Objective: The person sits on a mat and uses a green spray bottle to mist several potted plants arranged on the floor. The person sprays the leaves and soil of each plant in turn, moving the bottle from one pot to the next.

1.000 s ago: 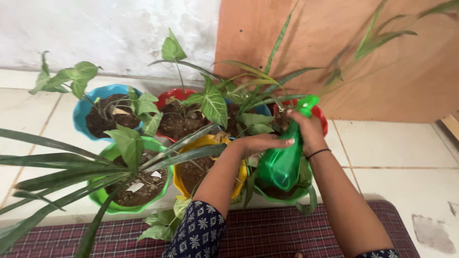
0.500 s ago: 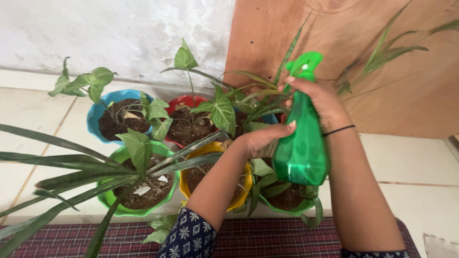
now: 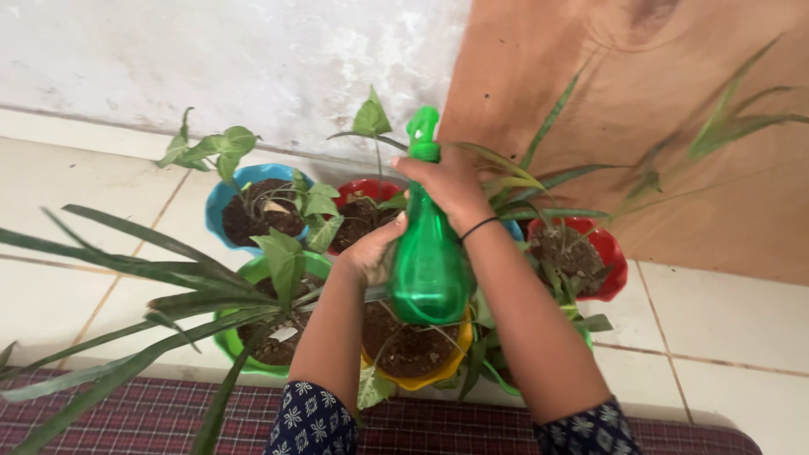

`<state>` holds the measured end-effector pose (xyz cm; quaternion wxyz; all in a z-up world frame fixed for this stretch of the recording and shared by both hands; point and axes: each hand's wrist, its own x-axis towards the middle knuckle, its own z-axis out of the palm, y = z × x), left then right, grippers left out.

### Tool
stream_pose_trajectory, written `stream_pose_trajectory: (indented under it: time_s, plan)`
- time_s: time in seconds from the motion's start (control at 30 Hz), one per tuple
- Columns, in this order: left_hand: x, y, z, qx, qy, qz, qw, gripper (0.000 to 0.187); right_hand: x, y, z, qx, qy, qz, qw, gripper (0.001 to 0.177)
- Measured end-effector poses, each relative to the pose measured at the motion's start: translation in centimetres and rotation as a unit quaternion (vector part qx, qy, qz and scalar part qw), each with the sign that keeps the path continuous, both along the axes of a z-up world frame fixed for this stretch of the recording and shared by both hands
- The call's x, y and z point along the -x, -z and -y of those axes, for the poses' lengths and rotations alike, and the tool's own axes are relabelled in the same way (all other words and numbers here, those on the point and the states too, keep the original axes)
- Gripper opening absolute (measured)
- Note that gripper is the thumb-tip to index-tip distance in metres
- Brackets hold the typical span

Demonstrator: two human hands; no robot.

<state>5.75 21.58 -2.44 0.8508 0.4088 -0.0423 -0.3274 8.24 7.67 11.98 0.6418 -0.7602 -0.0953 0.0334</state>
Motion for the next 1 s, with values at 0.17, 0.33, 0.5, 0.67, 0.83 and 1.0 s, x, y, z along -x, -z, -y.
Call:
stream_pose_trajectory:
  time_s: [0.17,0.33,0.5,0.67,0.83,1.0]
  plan:
    - [1.8,2.8,-4.5,-0.034,-0.056,-0.015,0.998,0.091,-1.5,5.0,-4.7,0.170,0.040,0.026,0.984,0.035]
    - [3.0,4.5,-7.2,-0.095,-0.131,-0.061,0.985,0.088,-2.0,9.1,-8.9,0.288,0.064,0.072,0.953,0.044]
    - [3.2,2.9,-7.8,-0.077,-0.223,-0.081,0.968,0.093,-2.6,11.3,-11.3,0.295,0.064,0.083,0.950,0.054]
    - [3.2,2.8,-7.7,-0.114,-0.227,-0.078,0.964,0.101,-2.9,11.2,-11.4,0.291,0.009,0.021,0.957,0.046]
    - [2.7,2.7,-7.7,-0.125,-0.247,-0.088,0.957,0.106,-2.2,11.0,-12.1,0.339,0.012,0.013,0.940,0.047]
    - [3.8,2.3,-8.6,-0.124,-0.295,-0.085,0.944,0.112,-1.9,11.7,-13.9,0.348,-0.027,0.041,0.936,0.050]
